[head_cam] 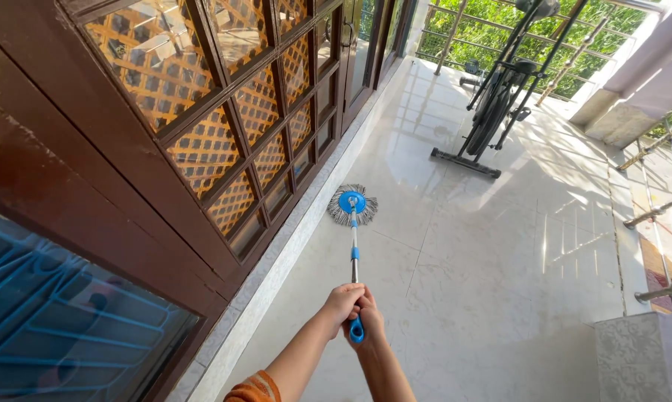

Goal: The person mops a tiled balcony floor using a blue spin mop. They move the mop back and forth across the surface, covering areas near a glass door, a stationary exercise bike, and the balcony railing.

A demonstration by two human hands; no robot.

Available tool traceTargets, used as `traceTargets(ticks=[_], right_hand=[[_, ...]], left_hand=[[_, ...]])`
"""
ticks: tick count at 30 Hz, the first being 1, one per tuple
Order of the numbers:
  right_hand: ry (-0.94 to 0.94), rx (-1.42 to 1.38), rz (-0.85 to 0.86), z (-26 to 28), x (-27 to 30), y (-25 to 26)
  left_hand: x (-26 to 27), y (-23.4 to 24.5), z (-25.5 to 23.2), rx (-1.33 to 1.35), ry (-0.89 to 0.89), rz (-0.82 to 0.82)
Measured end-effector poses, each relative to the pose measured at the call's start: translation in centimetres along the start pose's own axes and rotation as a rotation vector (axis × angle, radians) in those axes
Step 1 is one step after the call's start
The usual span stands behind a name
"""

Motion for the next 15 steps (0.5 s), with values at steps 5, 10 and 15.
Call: traceTargets(ticks=[5, 10, 15], right_hand=[[0.033, 0.091, -0.052, 1.4, -0.8, -1.5], [0.058, 0.013, -0.048, -0.9, 0.7, -0.9], [0.064, -0.222, 0.000, -4.7, 7.4, -1.3]], left_hand=[[-0.3, 0.1, -2.4, -0.003, 0.042, 0.022], [1.7, 1.0, -2.4, -0.066, 0.063, 0.070], [5.2, 2.0, -0.8, -0.187, 0.090, 0.163]])
Point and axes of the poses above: each hand's wrist, its own x-axis away from the middle knuckle, its own y-axis out of the back of the hand, z = x × y, the point moved 2 cm from there along -x, towards the middle knuckle, and after that the axes turned 5 degrees about z, right-handed, at the moved point
